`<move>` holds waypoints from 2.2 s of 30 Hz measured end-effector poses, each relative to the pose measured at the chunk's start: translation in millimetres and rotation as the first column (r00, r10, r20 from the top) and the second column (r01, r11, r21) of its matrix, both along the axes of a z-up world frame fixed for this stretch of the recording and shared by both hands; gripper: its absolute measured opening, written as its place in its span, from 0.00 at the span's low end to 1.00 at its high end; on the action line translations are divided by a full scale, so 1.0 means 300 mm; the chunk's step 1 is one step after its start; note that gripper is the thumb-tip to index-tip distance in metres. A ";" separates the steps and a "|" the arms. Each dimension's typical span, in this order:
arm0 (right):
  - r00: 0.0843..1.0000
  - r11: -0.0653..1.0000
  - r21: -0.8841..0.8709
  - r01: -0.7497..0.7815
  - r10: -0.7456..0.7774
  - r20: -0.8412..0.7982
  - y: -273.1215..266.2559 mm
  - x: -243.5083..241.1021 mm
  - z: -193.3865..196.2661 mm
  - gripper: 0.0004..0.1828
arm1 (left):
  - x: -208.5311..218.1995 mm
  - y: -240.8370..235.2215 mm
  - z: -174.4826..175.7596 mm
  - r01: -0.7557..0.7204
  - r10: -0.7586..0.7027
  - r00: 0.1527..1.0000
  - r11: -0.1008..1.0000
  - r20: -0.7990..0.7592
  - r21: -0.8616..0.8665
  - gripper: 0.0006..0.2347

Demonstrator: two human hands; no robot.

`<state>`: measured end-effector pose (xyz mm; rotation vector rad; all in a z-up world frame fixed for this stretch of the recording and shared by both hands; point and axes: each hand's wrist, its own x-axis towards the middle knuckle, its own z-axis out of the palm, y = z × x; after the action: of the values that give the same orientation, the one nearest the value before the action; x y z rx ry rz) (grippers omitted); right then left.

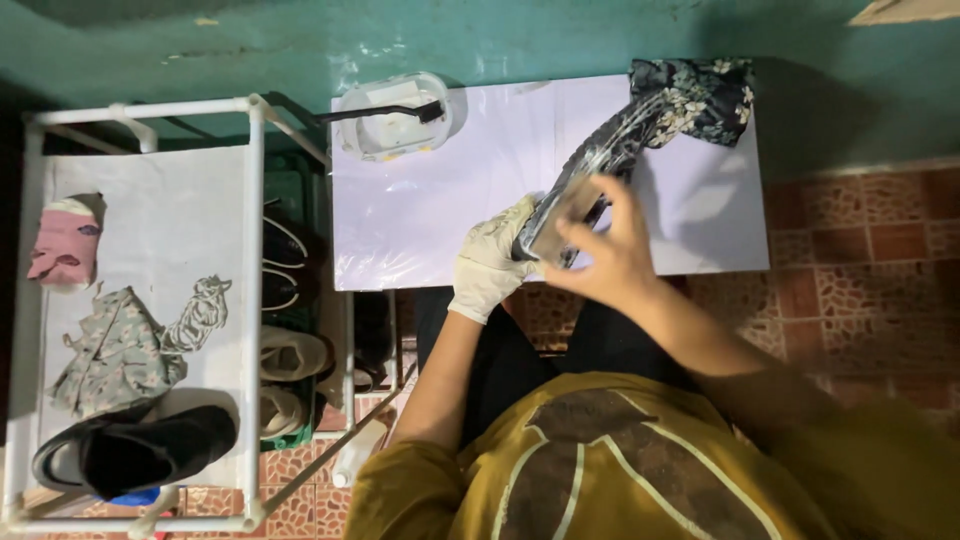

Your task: The person cleans a black shoe by applying a white substance from a container using a brush. They then scrub the shoe with the brush and wipe it with a cloth. The person handles the shoe, brush, and cloth while working at a table.

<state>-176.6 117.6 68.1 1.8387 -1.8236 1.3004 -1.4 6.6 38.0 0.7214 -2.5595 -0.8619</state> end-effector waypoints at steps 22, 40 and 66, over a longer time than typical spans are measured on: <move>0.999 0.999 0.002 -0.046 0.046 0.006 0.061 -0.015 0.017 0.28 | -0.014 0.000 -0.021 0.001 -0.003 0.998 1.000 -0.067 -0.030 0.45; 0.991 0.999 -0.013 -0.039 0.040 0.130 -0.002 -0.280 -0.077 0.31 | -0.008 0.020 0.024 0.009 -0.009 1.000 1.000 -0.018 0.005 0.46; 0.953 0.980 -0.060 0.188 -0.167 0.254 -0.116 -0.512 -0.061 0.23 | -0.002 0.010 0.037 0.135 -0.081 0.941 0.980 -0.329 0.144 0.43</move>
<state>-330.1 82.8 49.7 1.4857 -1.9706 1.5695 -2.0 9.6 49.2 0.4421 -2.2713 -1.1359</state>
